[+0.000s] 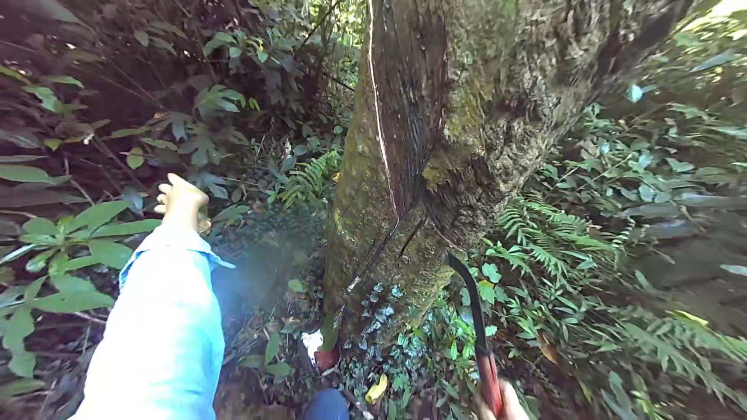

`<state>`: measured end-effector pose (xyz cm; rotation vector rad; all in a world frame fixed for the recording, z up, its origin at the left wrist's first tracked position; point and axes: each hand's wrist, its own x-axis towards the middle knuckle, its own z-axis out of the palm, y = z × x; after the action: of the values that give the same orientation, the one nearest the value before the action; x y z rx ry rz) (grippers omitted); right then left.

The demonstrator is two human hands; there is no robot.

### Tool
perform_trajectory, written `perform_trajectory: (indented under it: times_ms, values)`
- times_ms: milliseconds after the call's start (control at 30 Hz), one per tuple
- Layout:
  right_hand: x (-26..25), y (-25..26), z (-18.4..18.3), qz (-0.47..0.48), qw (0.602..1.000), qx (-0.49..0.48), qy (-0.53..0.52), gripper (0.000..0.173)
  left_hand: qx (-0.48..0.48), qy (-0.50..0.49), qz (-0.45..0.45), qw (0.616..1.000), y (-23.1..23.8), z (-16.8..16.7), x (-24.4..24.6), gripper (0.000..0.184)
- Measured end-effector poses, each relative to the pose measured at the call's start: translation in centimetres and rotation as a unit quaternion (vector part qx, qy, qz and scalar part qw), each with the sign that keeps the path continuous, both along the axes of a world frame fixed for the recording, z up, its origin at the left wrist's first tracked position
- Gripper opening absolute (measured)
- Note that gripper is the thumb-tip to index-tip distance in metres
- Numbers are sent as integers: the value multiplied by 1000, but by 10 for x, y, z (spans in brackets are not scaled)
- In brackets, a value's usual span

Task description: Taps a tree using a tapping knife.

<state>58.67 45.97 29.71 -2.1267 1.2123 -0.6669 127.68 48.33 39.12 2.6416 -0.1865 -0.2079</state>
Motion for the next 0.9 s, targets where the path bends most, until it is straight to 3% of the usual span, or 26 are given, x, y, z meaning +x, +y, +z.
perform_trajectory:
  times_ms: [33,67,167,233,267,300,367,400,433,467,567,700,800,900]
  values:
    - [15,-9,9,19,1000,-17,-7,38,-24,-32,-11,999,3,9,-2,59]
    - [30,-18,16,32,999,-37,-21,39,-49,-65,-29,996,4,21,-7,43]
    - [78,-50,21,41,990,-120,-66,44,-181,-172,-135,959,-10,66,-50,50]
    - [111,-64,31,34,988,-134,-72,44,-265,-266,-258,890,-31,84,-120,45]
    - [126,-70,38,30,989,-131,-64,44,-309,-302,-336,837,-43,82,-165,40]
    - [140,-75,44,28,990,-127,-55,43,-355,-342,-425,759,-54,70,-211,33]
    - [163,-86,47,21,991,-127,-39,40,-398,-416,-588,568,-87,40,-287,27]
    - [173,-92,46,14,990,-139,-34,39,-380,-420,-653,502,-105,29,-312,30]
    - [182,-97,44,4,988,-148,-30,38,-353,-398,-705,469,-120,20,-328,35]
    - [188,-100,42,-6,989,-149,-24,37,-333,-371,-730,467,-133,10,-338,41]
    - [200,-108,33,-25,986,-166,9,33,-315,-373,-702,518,-156,-8,-349,50]
    - [181,-100,-3,-19,985,-170,10,29,-333,-382,-672,539,-148,-42,-377,56]
    - [176,-110,-3,-1,980,-201,6,30,-341,-347,-680,549,-149,-33,-380,60]
    - [191,-130,17,15,981,-194,20,28,-441,-402,-594,540,-178,-33,-375,63]
